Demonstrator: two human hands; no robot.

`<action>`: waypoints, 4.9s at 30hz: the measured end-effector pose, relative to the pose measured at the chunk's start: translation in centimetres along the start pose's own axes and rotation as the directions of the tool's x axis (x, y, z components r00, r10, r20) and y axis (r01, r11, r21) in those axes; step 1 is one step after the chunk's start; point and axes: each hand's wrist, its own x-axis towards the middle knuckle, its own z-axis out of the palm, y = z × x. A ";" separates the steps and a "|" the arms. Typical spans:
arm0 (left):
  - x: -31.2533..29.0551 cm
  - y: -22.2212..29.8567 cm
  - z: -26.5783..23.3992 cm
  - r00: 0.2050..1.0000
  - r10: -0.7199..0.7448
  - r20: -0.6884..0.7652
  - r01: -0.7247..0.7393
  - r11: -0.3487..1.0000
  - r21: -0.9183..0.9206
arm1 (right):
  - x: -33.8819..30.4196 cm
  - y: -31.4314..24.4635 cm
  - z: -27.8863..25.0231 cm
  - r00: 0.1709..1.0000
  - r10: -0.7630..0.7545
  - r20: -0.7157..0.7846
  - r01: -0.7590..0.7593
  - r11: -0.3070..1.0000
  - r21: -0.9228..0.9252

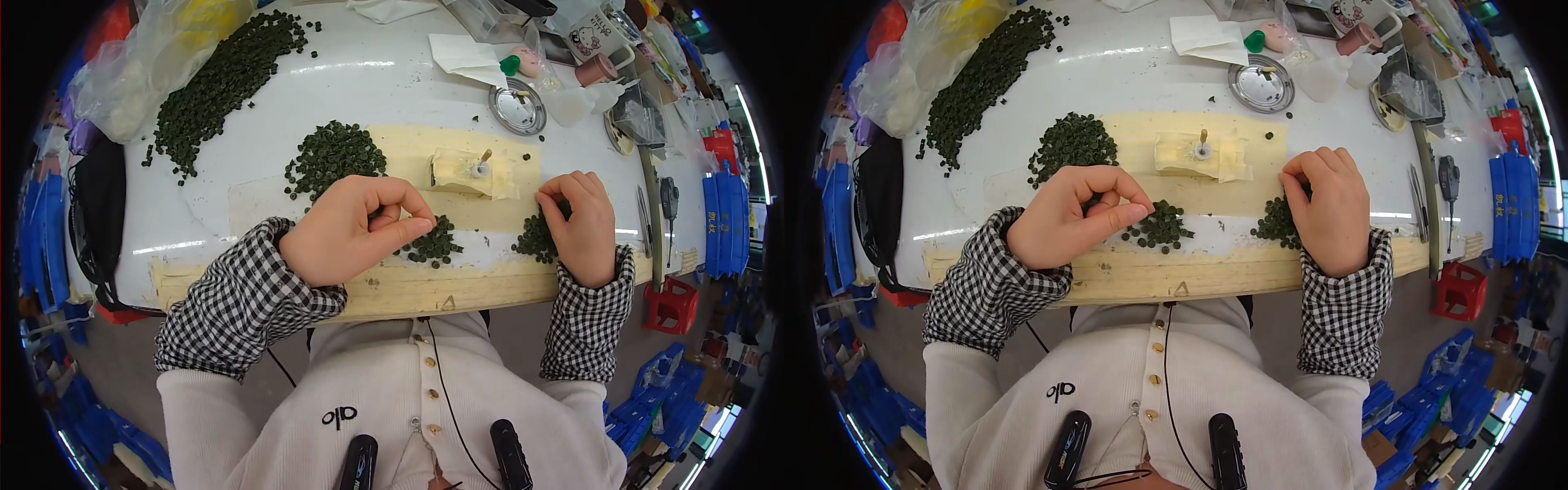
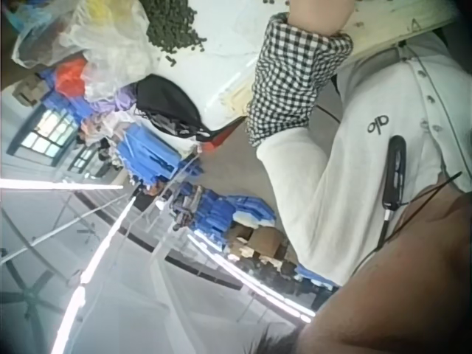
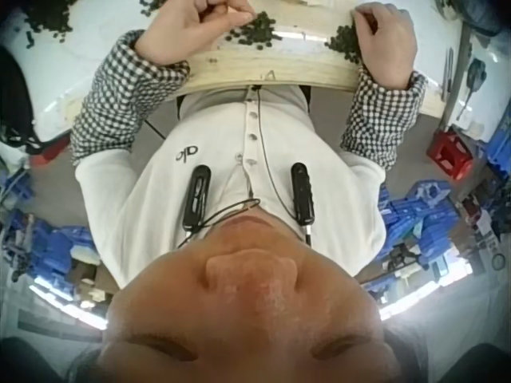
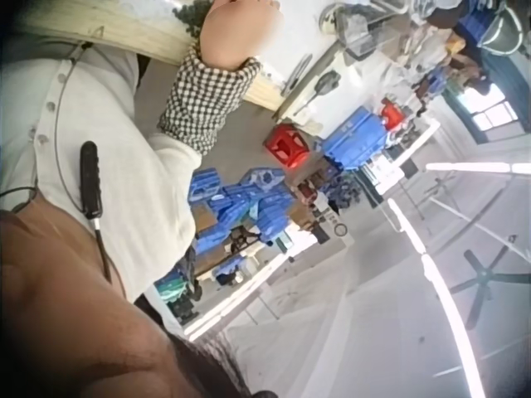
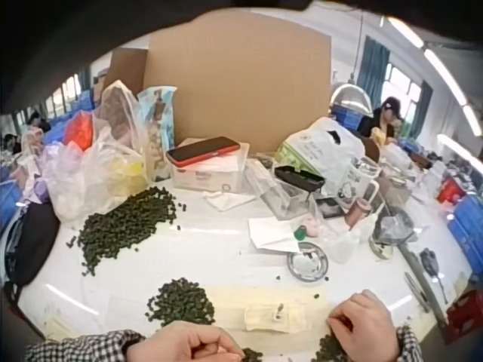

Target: Picking up small green components, inspecting them, and placing them into a wooden assembly fixture.

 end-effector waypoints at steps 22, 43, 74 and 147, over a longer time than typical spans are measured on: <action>0.3 -1.8 -0.9 0.992 -0.004 0.127 0.117 0.412 -0.904 | 1.9 -6.9 -4.6 0.939 -0.295 -0.176 0.344 0.810 0.475; 0.5 0.4 0.3 0.988 -0.155 0.015 0.088 0.471 -0.878 | 3.4 -7.1 -0.9 0.931 -0.338 -0.135 0.349 0.722 0.597; 0.0 -1.0 -0.1 0.999 -0.006 -0.046 -0.035 0.556 -0.830 | 2.7 -7.8 1.0 0.990 -0.076 0.119 -0.074 0.441 0.895; -0.3 0.2 -0.1 0.899 0.108 -0.424 -0.213 0.955 -0.207 | 2.6 -8.7 1.5 0.981 -0.184 -0.060 0.161 0.600 0.784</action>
